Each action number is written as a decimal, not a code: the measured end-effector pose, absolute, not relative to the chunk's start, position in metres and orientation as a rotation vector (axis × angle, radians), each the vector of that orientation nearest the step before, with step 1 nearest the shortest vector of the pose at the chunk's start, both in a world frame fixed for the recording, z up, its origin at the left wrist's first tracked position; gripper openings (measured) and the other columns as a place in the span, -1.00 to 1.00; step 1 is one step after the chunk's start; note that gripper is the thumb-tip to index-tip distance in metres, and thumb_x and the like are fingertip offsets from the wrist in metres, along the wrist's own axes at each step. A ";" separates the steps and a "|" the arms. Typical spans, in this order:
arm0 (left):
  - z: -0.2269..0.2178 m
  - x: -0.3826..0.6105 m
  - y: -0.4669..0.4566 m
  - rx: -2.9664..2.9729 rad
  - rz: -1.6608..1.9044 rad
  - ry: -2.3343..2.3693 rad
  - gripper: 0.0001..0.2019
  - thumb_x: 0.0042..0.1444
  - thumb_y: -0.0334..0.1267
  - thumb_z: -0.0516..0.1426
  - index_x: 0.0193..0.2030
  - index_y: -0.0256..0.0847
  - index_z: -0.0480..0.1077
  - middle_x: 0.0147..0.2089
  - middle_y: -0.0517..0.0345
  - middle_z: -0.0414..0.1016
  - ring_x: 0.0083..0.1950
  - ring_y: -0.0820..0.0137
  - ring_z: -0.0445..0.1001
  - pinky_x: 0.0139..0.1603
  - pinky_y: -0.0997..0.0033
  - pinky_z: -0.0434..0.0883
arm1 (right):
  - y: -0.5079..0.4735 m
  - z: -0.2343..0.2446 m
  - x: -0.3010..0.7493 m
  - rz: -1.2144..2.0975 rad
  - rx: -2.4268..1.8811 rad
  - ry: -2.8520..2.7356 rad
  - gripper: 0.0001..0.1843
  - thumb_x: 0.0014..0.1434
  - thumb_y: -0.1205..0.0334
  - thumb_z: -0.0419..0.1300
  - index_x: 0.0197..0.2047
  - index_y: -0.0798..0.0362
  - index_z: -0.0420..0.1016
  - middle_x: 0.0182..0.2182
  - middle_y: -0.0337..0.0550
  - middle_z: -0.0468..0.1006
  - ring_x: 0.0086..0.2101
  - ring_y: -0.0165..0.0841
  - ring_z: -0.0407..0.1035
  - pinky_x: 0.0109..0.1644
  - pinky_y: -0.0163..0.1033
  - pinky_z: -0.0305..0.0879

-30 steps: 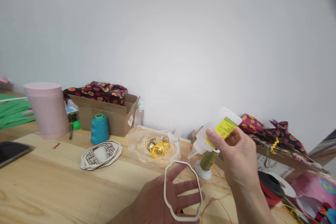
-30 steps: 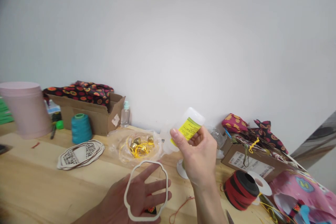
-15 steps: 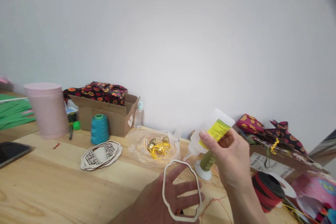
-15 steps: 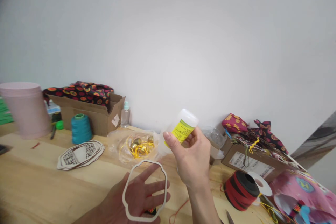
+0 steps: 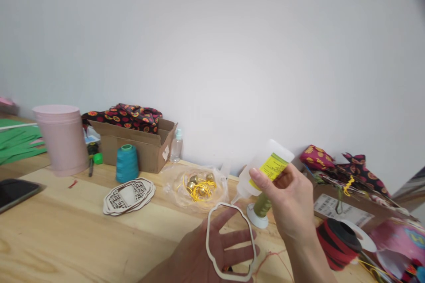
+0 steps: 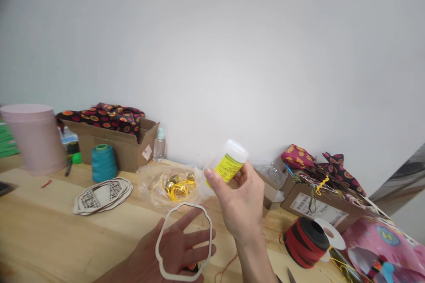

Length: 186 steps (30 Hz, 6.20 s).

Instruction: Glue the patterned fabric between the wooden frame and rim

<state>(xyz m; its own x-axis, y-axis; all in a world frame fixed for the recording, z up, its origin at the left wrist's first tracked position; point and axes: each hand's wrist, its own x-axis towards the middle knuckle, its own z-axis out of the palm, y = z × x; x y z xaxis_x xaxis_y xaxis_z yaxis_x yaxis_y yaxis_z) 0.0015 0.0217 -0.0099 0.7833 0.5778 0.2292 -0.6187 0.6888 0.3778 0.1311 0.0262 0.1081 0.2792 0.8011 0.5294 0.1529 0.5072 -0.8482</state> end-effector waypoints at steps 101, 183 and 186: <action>-0.010 0.000 0.023 0.464 0.687 -0.082 -0.49 -0.07 -0.05 0.17 0.06 -0.08 0.28 0.05 -0.11 0.40 0.07 0.14 0.34 -0.10 0.12 0.29 | 0.024 0.109 0.127 0.400 -1.123 -1.375 -0.81 -0.15 0.24 0.30 -0.41 0.08 0.42 -0.49 -0.22 0.56 -0.47 -0.34 0.43 -0.43 -0.29 0.35; -0.033 0.007 0.043 0.589 0.669 -0.162 -0.46 -0.11 0.15 0.11 0.00 -0.05 0.35 -0.06 0.01 0.51 -0.13 0.32 0.47 -0.20 0.39 0.26 | 0.011 0.096 0.100 0.508 -1.079 -1.270 -0.76 -0.17 0.15 0.27 -0.39 0.05 0.40 -0.44 -0.14 0.55 -0.38 -0.20 0.44 -0.31 -0.09 0.35; -0.038 0.008 0.045 0.576 0.690 -0.148 -0.43 -0.11 0.18 0.08 0.01 -0.07 0.35 -0.07 -0.02 0.51 -0.15 0.31 0.48 -0.22 0.37 0.29 | 0.010 0.095 0.098 0.482 -1.076 -1.277 -0.78 -0.17 0.16 0.27 -0.41 0.04 0.40 -0.45 -0.15 0.54 -0.40 -0.21 0.43 -0.31 -0.09 0.34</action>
<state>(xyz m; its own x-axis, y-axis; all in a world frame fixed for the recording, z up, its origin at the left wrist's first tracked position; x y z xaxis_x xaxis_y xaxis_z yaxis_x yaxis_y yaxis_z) 0.0083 0.0449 -0.0383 0.7680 0.5585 0.3135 -0.6379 0.6233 0.4523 0.0984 0.0103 0.0953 0.2809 0.8042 0.5238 0.2570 0.4628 -0.8484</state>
